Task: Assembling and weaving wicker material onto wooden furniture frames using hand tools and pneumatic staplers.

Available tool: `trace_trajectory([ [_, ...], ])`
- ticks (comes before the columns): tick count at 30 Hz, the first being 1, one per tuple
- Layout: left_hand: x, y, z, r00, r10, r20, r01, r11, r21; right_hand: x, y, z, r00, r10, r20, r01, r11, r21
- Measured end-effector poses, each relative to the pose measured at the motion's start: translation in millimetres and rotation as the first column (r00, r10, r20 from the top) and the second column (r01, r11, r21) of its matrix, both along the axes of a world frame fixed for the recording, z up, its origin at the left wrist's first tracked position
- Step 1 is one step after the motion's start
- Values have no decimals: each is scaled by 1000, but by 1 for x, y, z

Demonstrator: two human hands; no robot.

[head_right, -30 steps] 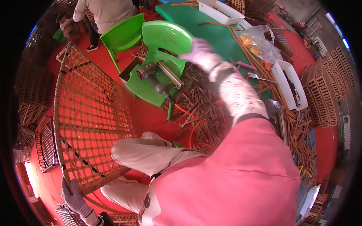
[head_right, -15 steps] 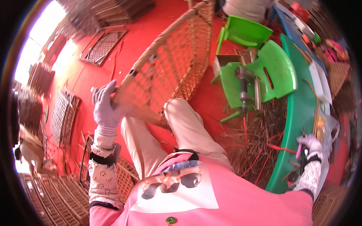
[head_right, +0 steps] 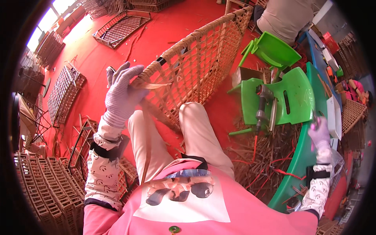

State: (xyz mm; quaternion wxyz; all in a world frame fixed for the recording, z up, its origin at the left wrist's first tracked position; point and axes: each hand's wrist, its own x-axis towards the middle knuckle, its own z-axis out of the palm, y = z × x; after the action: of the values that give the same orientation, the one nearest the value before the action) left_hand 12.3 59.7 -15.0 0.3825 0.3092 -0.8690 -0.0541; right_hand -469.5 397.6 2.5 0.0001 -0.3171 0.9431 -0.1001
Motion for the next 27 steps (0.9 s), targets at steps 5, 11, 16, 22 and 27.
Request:
trace_trajectory([
  [5, 10, -16, 4, 997, -74, 29, 69, 988, 139, 97, -184, -14, 486, 687, -540, -828, 560, -32],
  [11, 25, -54, 11, 974, -201, -100, 220, 946, 238, 230, -332, -18, 231, 725, -649, -972, 141, -188],
  [16, 23, -62, 11, 964, -203, -171, 244, 931, 272, 269, -379, -28, 137, 685, -716, -987, 30, -161],
  [22, 30, -76, 8, 941, -188, -283, 282, 895, 346, 289, -396, -18, 57, 608, -792, -997, -3, -74],
  [27, 30, -66, 7, 938, -168, -304, 284, 877, 389, 287, -398, -11, -27, 602, -798, -1000, -3, 31],
])
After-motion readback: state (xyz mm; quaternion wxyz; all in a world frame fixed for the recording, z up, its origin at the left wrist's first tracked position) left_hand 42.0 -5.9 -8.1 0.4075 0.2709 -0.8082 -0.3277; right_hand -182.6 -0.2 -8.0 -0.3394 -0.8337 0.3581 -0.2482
